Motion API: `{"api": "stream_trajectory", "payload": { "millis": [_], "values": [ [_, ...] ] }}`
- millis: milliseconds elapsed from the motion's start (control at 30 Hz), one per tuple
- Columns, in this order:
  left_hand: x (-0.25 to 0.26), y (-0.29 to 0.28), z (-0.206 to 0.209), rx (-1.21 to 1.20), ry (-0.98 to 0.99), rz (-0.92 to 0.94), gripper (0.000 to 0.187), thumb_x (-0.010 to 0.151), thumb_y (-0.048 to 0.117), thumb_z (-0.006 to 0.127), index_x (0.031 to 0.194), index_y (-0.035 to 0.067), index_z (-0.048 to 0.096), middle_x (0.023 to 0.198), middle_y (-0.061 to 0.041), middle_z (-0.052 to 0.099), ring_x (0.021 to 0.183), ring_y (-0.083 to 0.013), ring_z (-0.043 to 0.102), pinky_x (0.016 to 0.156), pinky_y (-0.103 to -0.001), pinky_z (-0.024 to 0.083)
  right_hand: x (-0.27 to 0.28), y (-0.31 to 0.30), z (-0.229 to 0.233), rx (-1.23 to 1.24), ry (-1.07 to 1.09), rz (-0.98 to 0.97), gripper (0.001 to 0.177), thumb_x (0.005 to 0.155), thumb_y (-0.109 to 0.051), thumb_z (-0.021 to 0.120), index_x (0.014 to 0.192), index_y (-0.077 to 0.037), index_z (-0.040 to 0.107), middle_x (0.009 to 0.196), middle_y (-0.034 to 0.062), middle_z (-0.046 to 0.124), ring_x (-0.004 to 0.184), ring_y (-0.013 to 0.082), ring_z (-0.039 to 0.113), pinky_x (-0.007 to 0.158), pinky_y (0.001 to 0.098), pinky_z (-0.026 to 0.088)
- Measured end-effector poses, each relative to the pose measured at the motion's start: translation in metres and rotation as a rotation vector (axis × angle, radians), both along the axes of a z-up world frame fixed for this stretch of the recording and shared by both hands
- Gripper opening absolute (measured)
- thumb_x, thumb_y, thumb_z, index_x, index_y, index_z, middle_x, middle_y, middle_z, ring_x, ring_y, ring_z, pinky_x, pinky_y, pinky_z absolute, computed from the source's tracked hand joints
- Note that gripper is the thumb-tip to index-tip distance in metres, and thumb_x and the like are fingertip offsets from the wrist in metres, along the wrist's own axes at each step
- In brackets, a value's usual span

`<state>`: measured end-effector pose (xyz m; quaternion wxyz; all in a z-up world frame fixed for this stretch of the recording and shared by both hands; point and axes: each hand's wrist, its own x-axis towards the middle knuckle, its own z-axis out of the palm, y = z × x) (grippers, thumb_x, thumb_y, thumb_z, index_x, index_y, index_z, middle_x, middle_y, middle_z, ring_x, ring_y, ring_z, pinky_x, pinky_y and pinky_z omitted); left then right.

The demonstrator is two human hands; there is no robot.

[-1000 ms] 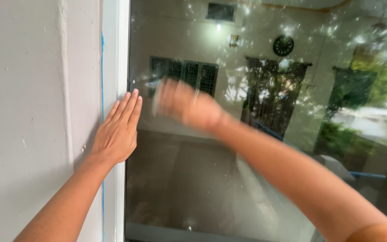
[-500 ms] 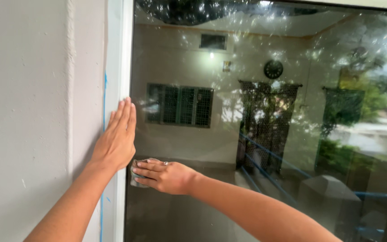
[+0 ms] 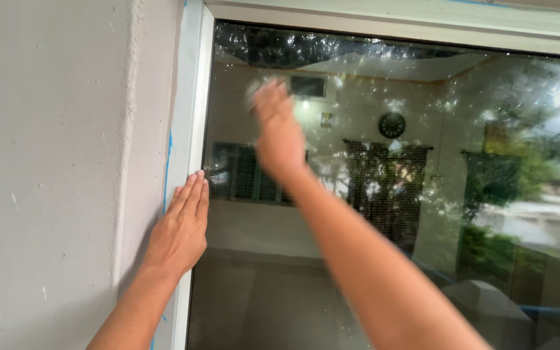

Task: The person cleans a large glass window using a spray bottle and a cloth. They spray the cleaning solution onto the glass and wipe it down with the cloth, covering the entire surface and the window frame.

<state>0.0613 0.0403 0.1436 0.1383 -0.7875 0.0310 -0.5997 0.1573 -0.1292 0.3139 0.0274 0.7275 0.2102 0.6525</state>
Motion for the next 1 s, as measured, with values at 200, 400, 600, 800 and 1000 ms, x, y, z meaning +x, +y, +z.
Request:
{"api": "stream_trajectory", "payload": {
  "millis": [200,400,600,800,1000],
  "values": [
    [-0.013,0.007,-0.011,0.003,0.063,-0.036,0.052,0.092,0.008,0.043,0.142,-0.006,0.048,0.155,-0.017,0.043,0.149,-0.0242,0.032,0.122,-0.038,0.027,-0.026,0.029,-0.134,-0.453,-0.296,0.139,0.058,0.097,-0.016,0.051,0.151,0.002,0.049,0.16,0.0225,0.043,0.152,0.0303,0.038,0.126,0.0415,0.032],
    [-0.037,0.004,-0.004,-0.094,0.165,-0.085,0.052,0.099,0.025,0.044,0.142,-0.004,0.048,0.154,-0.015,0.044,0.148,-0.0246,0.037,0.11,-0.036,0.044,-0.006,-0.017,-0.03,-0.683,-0.361,-0.299,0.069,0.093,-0.014,0.054,0.158,-0.008,0.034,0.16,0.0218,0.034,0.146,0.037,0.039,0.116,0.0466,0.037],
    [-0.036,0.0,0.023,-0.124,0.103,-0.079,0.054,0.099,0.022,0.044,0.146,-0.005,0.044,0.158,-0.019,0.039,0.145,-0.0305,0.036,0.109,-0.039,0.045,0.019,-0.056,0.094,-0.152,-0.021,-0.1,0.081,0.089,0.002,0.048,0.163,-0.001,0.015,0.17,0.0203,0.014,0.159,0.0342,0.011,0.13,0.0421,0.015],
    [-0.022,-0.01,0.052,-0.244,0.06,-0.172,0.056,0.098,0.011,0.043,0.151,-0.006,0.035,0.162,-0.022,0.032,0.149,-0.0326,0.032,0.11,-0.041,0.043,-0.006,0.023,0.074,-0.374,-0.013,-0.306,0.074,0.099,-0.016,0.045,0.16,0.004,0.009,0.171,0.0197,0.003,0.158,0.039,0.003,0.127,0.0503,0.014],
    [-0.027,-0.011,0.056,-0.302,-0.026,-0.216,0.066,0.09,0.003,0.046,0.154,-0.004,0.034,0.165,-0.02,0.03,0.151,-0.0314,0.029,0.118,-0.04,0.037,-0.03,0.03,-0.038,-0.546,-0.11,-0.101,0.077,0.093,-0.018,0.047,0.162,-0.001,0.02,0.169,0.0186,0.016,0.157,0.0336,0.014,0.127,0.0452,0.015]
  ]
}}
